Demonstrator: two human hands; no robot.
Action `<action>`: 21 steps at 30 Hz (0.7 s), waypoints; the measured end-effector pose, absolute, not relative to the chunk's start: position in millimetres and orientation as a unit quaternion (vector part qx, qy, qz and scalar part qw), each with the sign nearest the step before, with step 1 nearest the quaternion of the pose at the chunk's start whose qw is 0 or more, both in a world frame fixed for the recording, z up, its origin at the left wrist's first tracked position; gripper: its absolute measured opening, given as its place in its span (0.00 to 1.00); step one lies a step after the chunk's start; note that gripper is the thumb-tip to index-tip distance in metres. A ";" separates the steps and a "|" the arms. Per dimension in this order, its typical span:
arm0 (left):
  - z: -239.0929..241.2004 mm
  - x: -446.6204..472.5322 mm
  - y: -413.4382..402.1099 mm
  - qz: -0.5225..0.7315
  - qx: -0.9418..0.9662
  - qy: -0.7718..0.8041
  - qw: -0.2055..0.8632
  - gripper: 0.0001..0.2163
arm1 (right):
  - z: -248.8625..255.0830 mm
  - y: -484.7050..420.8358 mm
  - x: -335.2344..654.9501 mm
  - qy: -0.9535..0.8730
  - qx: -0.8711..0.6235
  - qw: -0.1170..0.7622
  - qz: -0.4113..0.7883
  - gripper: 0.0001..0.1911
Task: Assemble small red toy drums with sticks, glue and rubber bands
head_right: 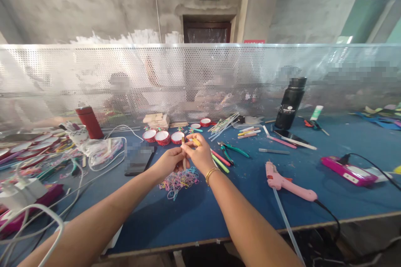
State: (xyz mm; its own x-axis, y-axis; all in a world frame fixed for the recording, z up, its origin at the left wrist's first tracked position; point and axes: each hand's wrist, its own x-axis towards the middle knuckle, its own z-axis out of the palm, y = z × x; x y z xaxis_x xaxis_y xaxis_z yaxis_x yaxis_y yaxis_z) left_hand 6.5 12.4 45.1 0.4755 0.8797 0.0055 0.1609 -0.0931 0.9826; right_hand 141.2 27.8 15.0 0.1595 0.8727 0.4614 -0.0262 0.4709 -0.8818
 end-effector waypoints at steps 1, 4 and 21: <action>44.6 6.3 12.6 0.328 0.663 0.393 0.546 0.09 | 15.2 27.6 141.1 -0.546 -0.380 0.661 0.347 0.18; 44.2 5.8 12.9 0.320 0.668 0.399 0.541 0.09 | 16.0 26.5 141.4 -0.539 -0.373 0.666 0.357 0.19; 39.2 10.1 13.9 0.342 0.648 0.415 0.539 0.07 | 16.2 26.3 145.6 -0.576 -0.416 0.640 0.293 0.17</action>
